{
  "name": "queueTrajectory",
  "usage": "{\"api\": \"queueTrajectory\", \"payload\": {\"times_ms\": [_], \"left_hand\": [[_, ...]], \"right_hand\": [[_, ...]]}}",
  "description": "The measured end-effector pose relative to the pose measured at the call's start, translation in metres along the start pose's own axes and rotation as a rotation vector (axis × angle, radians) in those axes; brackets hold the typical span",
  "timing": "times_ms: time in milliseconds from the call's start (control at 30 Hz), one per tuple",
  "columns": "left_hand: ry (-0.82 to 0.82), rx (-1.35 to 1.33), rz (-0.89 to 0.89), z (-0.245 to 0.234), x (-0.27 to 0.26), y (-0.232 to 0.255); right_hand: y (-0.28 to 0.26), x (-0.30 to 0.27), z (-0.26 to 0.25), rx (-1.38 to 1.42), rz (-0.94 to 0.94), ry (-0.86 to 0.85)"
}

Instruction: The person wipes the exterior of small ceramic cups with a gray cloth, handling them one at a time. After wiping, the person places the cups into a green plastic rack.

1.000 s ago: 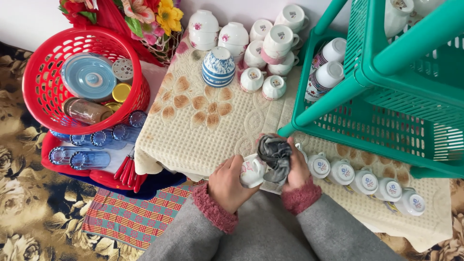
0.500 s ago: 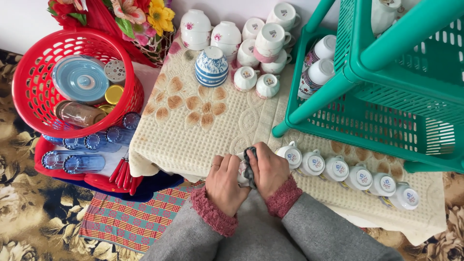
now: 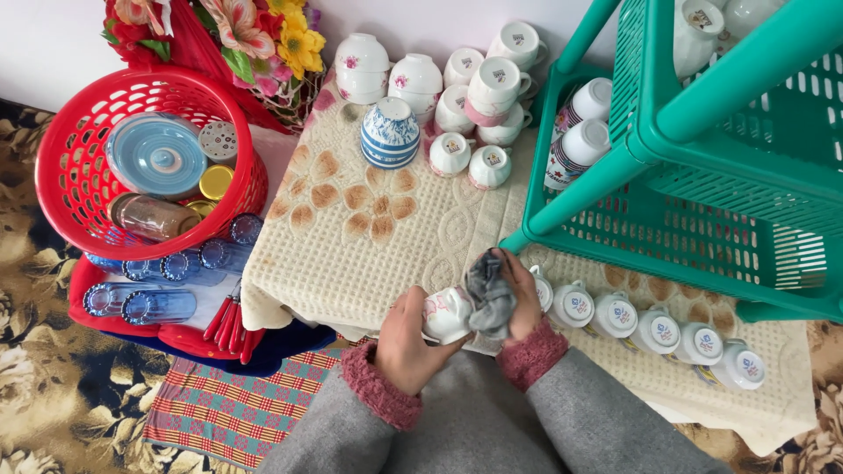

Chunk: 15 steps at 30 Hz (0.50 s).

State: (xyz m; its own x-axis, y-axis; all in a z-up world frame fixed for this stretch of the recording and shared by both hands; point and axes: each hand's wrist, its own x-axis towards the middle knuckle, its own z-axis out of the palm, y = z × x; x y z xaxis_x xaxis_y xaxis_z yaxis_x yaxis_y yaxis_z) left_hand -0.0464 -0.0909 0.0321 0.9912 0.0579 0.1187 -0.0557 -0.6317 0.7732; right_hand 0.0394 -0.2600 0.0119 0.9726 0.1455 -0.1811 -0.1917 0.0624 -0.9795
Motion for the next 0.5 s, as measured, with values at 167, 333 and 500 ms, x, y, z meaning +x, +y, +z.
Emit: {"api": "queueTrajectory", "payload": {"times_ms": [167, 333, 500], "left_hand": [[0.029, -0.089, -0.191, 0.005, 0.003, -0.012], [0.047, -0.130, -0.086, -0.004, 0.003, -0.005], [-0.017, -0.118, -0.049, -0.011, -0.001, 0.001]], "right_hand": [[-0.086, -0.038, 0.040, -0.366, -0.439, -0.318], [-0.081, -0.041, 0.048, -0.161, -0.339, -0.403], [-0.069, -0.038, 0.048, 0.019, -0.272, -0.326]]}}
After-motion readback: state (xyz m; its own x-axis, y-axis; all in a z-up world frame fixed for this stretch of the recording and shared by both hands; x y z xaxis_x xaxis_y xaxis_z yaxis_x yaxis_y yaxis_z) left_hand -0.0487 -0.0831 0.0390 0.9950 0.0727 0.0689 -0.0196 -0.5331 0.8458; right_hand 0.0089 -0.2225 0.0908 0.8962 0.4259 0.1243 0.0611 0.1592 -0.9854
